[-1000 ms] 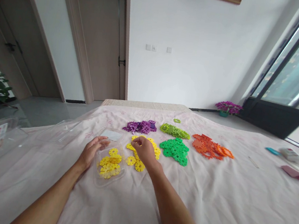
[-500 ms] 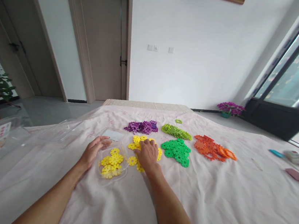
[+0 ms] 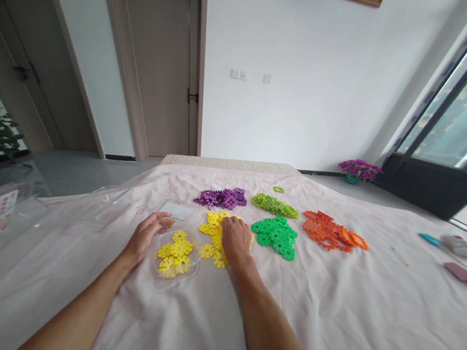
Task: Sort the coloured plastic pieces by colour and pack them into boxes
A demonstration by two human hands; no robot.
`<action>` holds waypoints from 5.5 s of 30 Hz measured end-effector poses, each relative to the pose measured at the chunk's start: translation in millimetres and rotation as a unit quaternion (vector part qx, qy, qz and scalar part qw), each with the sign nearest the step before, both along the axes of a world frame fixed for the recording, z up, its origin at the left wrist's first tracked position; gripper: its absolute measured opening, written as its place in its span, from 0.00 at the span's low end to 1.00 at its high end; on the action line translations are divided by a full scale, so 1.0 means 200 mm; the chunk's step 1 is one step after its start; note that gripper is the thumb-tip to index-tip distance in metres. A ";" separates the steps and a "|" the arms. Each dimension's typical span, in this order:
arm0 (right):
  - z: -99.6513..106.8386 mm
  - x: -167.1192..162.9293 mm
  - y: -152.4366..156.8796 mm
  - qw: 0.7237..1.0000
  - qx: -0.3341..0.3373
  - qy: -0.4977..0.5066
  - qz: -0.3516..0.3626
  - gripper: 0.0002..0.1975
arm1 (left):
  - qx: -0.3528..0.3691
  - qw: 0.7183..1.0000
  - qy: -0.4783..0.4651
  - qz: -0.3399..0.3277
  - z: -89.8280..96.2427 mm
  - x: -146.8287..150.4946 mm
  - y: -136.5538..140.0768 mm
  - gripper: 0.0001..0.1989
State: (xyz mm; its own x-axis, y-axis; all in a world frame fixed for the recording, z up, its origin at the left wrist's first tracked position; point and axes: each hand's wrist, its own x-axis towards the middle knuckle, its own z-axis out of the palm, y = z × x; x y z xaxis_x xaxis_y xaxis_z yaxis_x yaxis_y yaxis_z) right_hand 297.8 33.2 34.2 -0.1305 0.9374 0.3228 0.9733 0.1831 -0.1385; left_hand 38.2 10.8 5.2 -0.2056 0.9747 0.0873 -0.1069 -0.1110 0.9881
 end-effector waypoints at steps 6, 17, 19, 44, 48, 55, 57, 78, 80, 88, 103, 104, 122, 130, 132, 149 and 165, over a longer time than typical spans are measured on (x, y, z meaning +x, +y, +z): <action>0.06 -0.06 -0.05 0.971 0.021 0.239 0.025 0.16 | 0.004 1.000 -0.004 -0.004 -0.01 -0.01 0.01 0.21; 0.16 -0.10 -0.11 0.953 -0.023 0.271 0.133 0.12 | 0.006 1.000 -0.001 -0.017 -0.06 -0.02 0.03 0.21; 0.17 -0.05 -0.09 0.971 -0.054 0.202 0.120 0.10 | 0.004 1.000 -0.004 -0.017 -0.05 -0.02 0.03 0.20; 0.16 0.03 -0.06 0.985 -0.172 0.021 -0.014 0.21 | 0.016 1.000 0.012 -0.010 -0.06 -0.03 0.03 0.20; 0.15 0.03 -0.07 0.983 -0.175 -0.043 -0.025 0.26 | 0.012 1.000 0.008 -0.009 -0.06 -0.03 0.03 0.20; 0.13 0.02 -0.07 0.985 -0.169 -0.022 -0.018 0.21 | 0.008 1.000 0.005 -0.010 -0.04 -0.02 0.02 0.20; 0.11 0.03 -0.06 0.985 -0.172 -0.018 -0.013 0.20 | 0.007 1.000 0.004 -0.010 -0.04 -0.02 0.02 0.20; 0.12 0.05 -0.03 0.980 -0.190 0.051 -0.023 0.08 | 0.011 1.000 0.003 -0.013 -0.08 -0.04 0.04 0.21; 0.14 0.06 -0.02 0.982 -0.171 0.068 -0.041 0.08 | 0.012 1.000 0.001 -0.014 -0.07 -0.03 0.04 0.21; 0.14 0.05 0.00 0.949 -0.113 0.295 -0.004 0.09 | 0.005 1.000 -0.008 -0.012 -0.05 -0.02 0.03 0.21; 0.16 0.04 -0.03 0.970 -0.146 0.183 0.064 0.14 | 0.015 1.000 0.020 -0.015 -0.05 -0.02 0.02 0.21; 0.18 0.08 -0.02 0.976 -0.167 0.124 0.061 0.16 | 0.015 1.000 0.019 -0.017 -0.05 -0.02 0.02 0.21; 0.23 0.06 -0.11 0.950 -0.284 -0.101 0.078 0.26 | 0.015 1.000 0.023 -0.008 -0.04 -0.02 0.01 0.21; 0.18 0.06 -0.09 0.955 -0.275 -0.053 0.097 0.22 | 0.015 1.000 0.017 -0.012 -0.04 -0.02 0.01 0.21; 0.19 0.06 -0.09 0.955 -0.274 -0.052 0.103 0.20 | 0.014 1.000 0.014 -0.010 -0.03 -0.02 0.01 0.21; 0.19 -0.07 -0.08 0.914 -0.142 0.345 0.157 0.10 | 0.012 1.000 0.025 -0.006 -0.04 -0.02 0.02 0.20; 0.06 0.06 -0.02 0.991 -0.121 -0.018 0.045 0.20 | 0.014 1.000 0.021 -0.006 -0.04 -0.03 0.02 0.21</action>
State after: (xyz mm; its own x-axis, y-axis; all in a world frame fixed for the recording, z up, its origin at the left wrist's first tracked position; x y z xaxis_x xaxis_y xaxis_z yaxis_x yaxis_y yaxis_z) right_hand 309.0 28.5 46.4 -0.2252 0.9708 0.0831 0.9595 0.2358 -0.1541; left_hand 33.2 15.2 -3.5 -0.1901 0.9739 0.1238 -0.0665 -0.1386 0.9881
